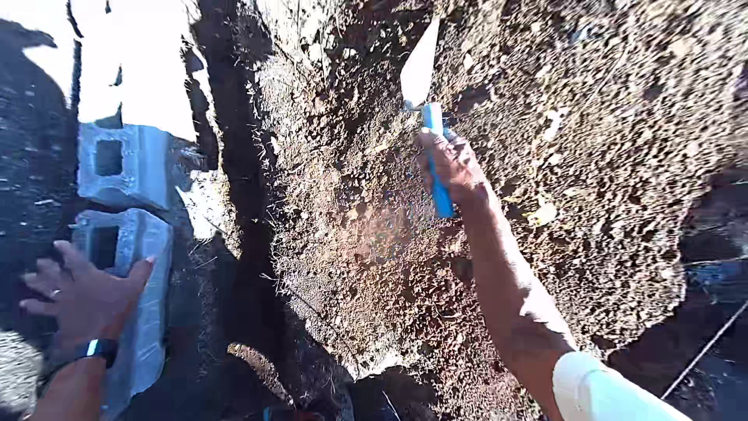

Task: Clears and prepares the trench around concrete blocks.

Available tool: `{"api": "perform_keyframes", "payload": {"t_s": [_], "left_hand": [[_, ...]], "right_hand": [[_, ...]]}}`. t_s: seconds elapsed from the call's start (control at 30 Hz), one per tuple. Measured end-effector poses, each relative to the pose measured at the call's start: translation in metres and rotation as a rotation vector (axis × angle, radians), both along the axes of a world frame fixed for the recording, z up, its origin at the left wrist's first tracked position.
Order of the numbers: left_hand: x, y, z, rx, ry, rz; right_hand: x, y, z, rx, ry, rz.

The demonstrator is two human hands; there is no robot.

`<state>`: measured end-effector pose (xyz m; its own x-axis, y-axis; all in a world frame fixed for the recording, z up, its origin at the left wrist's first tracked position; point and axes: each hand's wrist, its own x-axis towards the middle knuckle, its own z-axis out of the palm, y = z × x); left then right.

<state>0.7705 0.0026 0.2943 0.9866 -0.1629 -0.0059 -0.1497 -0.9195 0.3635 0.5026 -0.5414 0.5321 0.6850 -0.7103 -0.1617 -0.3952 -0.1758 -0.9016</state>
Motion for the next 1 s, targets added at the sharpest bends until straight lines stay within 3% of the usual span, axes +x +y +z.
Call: {"api": "perform_keyframes", "payload": {"t_s": [0.07, 0.1, 0.17, 0.27, 0.37, 0.57, 0.73, 0.87, 1.0], "left_hand": [[-0.037, -0.014, 0.019, -0.046, -0.068, 0.024], [-0.061, -0.021, 0.031, -0.078, -0.101, 0.025], [-0.116, -0.035, 0.05, -0.159, -0.147, 0.029], [-0.22, -0.051, 0.054, -0.303, -0.106, 0.087], [-0.329, -0.059, 0.038, -0.372, 0.111, 0.191], [-0.513, 0.007, -0.002, -0.239, 0.855, 0.378], [-0.591, 0.07, 0.003, -0.278, 1.171, 0.528], [-0.626, 0.093, 0.005, -0.348, 1.203, 0.727], [-0.653, 0.097, -0.001, -0.387, 1.163, 0.797]], "right_hand": [[-0.037, 0.004, 0.004, -0.05, 0.206, 0.094], [-0.058, 0.012, -0.011, -0.037, 0.302, 0.149], [-0.098, 0.038, -0.057, 0.054, 0.453, 0.233], [-0.161, 0.094, -0.131, 0.216, 0.617, 0.253], [-0.214, 0.149, -0.172, 0.359, 0.674, 0.262], [-0.246, 0.22, -0.187, 0.425, 0.671, 0.321], [-0.235, 0.222, -0.185, 0.255, 0.767, 0.389], [-0.226, 0.214, -0.188, 0.197, 0.801, 0.433], [-0.211, 0.215, -0.19, 0.107, 0.829, 0.523]]}}
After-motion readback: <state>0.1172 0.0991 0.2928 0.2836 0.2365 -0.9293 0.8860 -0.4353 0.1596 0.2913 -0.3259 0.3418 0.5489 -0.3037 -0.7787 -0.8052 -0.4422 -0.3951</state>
